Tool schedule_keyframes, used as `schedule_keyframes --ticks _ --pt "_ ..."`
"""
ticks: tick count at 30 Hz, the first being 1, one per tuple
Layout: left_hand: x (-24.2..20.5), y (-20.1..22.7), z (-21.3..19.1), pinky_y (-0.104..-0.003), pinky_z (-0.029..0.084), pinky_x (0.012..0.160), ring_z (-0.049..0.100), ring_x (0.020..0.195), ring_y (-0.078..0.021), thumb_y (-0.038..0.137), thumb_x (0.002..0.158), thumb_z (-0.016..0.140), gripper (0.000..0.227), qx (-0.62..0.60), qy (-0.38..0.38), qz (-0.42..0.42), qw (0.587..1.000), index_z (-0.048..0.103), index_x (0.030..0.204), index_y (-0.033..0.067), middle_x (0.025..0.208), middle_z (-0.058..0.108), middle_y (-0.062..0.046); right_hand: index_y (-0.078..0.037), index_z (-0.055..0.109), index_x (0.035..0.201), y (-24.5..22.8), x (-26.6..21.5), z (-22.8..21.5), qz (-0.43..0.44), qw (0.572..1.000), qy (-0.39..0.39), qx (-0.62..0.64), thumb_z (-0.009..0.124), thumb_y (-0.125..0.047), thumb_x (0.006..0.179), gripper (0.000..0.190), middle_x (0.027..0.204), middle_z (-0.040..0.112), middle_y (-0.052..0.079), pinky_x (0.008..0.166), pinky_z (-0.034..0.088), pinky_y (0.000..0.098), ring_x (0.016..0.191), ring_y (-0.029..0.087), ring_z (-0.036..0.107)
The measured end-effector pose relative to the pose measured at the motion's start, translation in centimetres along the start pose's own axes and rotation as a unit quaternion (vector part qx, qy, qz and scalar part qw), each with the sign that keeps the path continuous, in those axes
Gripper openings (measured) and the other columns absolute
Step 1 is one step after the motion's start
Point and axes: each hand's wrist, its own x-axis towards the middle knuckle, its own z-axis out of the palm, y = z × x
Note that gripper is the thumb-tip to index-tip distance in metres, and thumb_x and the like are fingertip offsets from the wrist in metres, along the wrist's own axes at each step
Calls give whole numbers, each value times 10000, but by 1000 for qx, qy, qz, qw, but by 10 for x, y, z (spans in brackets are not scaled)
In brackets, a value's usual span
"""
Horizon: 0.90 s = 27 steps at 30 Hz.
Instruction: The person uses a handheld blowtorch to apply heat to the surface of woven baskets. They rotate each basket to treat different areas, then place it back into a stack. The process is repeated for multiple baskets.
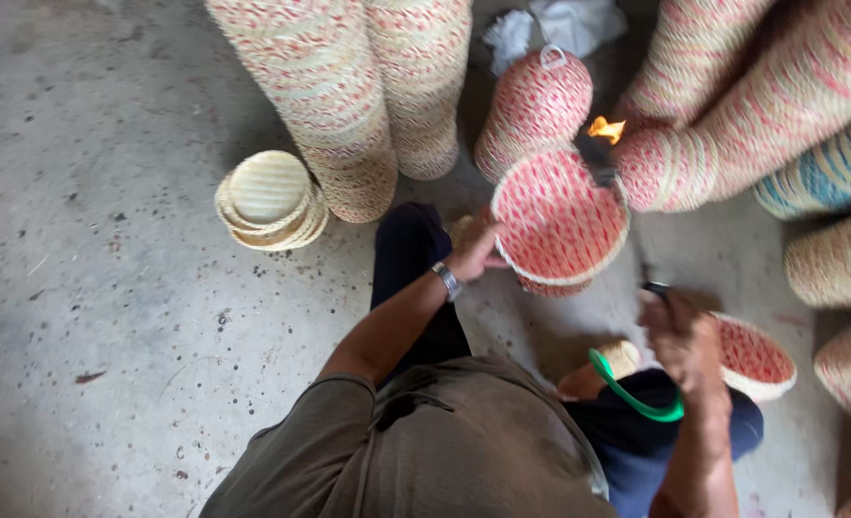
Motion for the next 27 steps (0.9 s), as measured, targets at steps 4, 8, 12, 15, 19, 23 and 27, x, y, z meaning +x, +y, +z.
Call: schedule_keyframes --ticks 4,8,12,15,19,23,27 --pt "-2 23 17 -651 594 865 579 1277 -324 246 870 635 720 -3 61 31 998 326 1521 243 1478 475 -111 -28 698 1063 -21 3 22 -41 999 -3 -1 642 -266 1009 251 736 716 132 598 540 393 629 239 708" --pt "-9 26 12 -634 594 888 567 1288 -297 207 888 630 765 -32 50 65 996 283 1568 247 1466 478 -82 -6 691 1030 -23 4 12 6 998 50 -36 641 -289 1065 290 777 717 145 644 543 419 668 265 710" --pt "-3 21 3 -629 589 910 573 1287 -300 138 848 610 841 -77 51 103 990 206 1576 257 1456 491 -103 4 694 954 -21 -4 2 38 997 58 -43 638 -282 1074 315 744 710 147 642 537 405 660 259 704" --pt "3 9 7 -619 585 933 558 1291 -282 118 844 615 828 -104 69 106 987 205 1556 221 1486 465 -87 2 665 965 -24 -7 4 35 999 28 27 604 -299 1038 316 719 691 131 550 519 389 572 239 674" --pt "13 12 6 -546 615 934 593 1267 -287 98 824 591 808 -129 56 164 976 224 1540 175 1467 489 -134 2 655 908 -33 -8 -12 77 996 22 38 588 -309 1045 346 637 632 110 507 481 369 514 197 600" --pt "18 37 -11 -495 636 926 619 1245 -301 78 811 590 794 -132 55 203 969 285 1541 136 1448 521 -160 8 658 823 -43 -9 -28 175 984 -13 26 599 -335 1064 424 569 576 101 484 456 350 484 179 546" --pt "15 42 2 -487 639 904 625 1218 -276 69 803 630 794 -126 69 201 969 310 1526 151 1422 520 -123 -16 674 862 -54 10 -11 113 993 -8 44 611 -337 1045 374 590 599 73 466 445 345 489 147 543"
